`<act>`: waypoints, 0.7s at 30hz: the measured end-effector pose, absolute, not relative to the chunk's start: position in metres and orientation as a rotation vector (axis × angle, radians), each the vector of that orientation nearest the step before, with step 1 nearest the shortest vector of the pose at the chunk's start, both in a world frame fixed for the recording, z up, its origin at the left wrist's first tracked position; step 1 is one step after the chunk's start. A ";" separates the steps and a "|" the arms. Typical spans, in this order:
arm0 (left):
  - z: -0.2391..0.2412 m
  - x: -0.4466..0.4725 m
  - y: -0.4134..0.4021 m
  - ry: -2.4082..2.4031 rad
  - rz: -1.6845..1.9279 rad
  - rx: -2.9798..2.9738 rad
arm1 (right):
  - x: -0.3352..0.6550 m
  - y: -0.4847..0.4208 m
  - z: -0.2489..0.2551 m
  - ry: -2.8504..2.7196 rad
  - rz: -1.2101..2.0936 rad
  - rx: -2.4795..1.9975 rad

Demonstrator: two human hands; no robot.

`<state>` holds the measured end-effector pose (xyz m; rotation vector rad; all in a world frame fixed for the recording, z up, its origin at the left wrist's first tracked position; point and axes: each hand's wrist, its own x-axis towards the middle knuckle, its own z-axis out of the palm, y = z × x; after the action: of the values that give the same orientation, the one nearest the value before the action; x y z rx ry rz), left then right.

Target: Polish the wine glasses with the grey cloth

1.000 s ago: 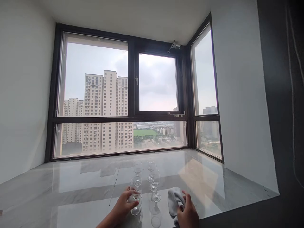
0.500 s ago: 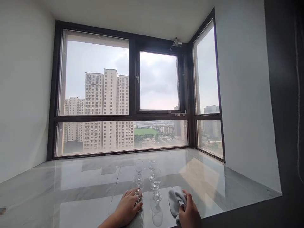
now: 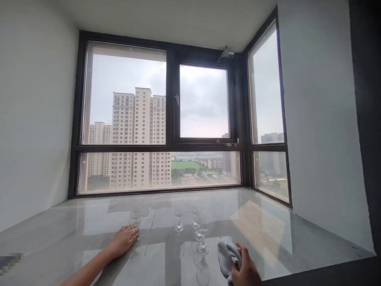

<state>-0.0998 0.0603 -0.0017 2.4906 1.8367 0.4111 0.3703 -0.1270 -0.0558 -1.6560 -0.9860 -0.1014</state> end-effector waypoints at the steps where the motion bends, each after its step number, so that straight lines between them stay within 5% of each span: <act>1: -0.003 -0.115 0.067 1.900 0.396 2.467 | 0.371 -0.127 -0.057 -0.987 -0.102 -1.657; 21: -0.002 -0.159 0.068 2.095 0.767 2.144 | 0.374 -0.127 -0.066 -1.072 -0.199 -1.774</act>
<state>-0.1586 0.0678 -0.0016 2.1440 2.0949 0.7674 0.3738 -0.1267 -0.0660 -1.7741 -1.0721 -0.1985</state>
